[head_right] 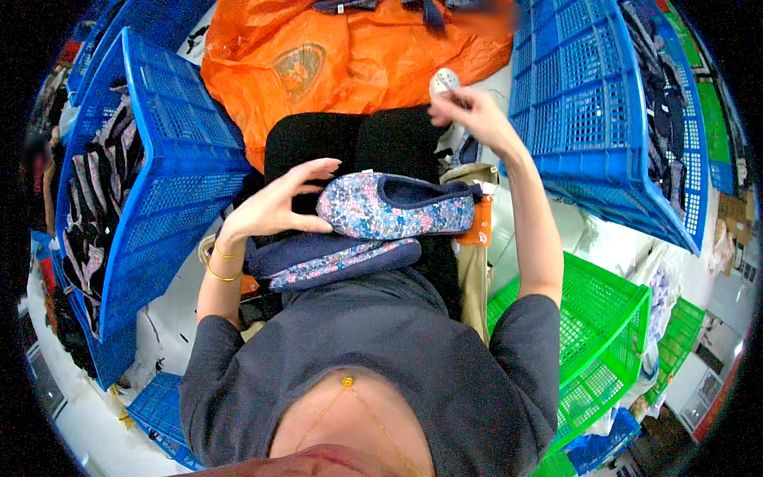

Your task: The person sits on a low stool in a warehouse, handling floral-patterned slippers. They pick up slippers from a blue crate, inspect them, and place them into a large orange sack. The person also moves a blue crate to access more slippers and continues the sorting process.

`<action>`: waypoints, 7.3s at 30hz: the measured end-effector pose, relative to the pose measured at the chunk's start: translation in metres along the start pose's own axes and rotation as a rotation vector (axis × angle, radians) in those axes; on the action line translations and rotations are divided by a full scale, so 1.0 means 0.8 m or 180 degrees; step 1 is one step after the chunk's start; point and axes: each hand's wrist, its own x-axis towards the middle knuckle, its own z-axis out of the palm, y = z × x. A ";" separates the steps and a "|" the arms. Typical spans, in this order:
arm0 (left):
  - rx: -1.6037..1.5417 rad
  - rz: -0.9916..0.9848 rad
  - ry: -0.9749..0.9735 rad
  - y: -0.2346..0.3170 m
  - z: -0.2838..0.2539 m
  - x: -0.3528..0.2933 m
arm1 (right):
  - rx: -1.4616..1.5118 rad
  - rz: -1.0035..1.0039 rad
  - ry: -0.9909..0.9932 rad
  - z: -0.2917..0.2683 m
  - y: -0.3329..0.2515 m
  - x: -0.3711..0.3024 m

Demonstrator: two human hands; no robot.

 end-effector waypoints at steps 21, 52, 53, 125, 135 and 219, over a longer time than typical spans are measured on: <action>0.2860 0.1635 0.3135 0.025 -0.046 0.093 | 0.0897 -0.1309 0.2105 0.085 -0.017 -0.070; 0.0805 0.1458 0.0700 -0.049 -0.017 0.075 | 0.0317 -0.0525 0.0153 0.208 -0.022 -0.096; 0.0806 0.1463 0.0736 -0.051 -0.014 0.074 | 0.0432 -0.0483 0.0135 0.211 -0.017 -0.099; 0.2342 0.1436 0.1184 -0.020 -0.007 0.034 | 0.0669 -0.0321 0.0764 0.173 0.023 -0.055; -0.3269 0.0898 0.1531 -0.041 -0.038 0.091 | 0.1728 0.0117 0.0794 0.169 -0.012 -0.036; -0.0600 0.1104 0.2480 -0.017 -0.046 0.053 | 0.1869 -0.0312 0.1656 0.068 -0.016 -0.071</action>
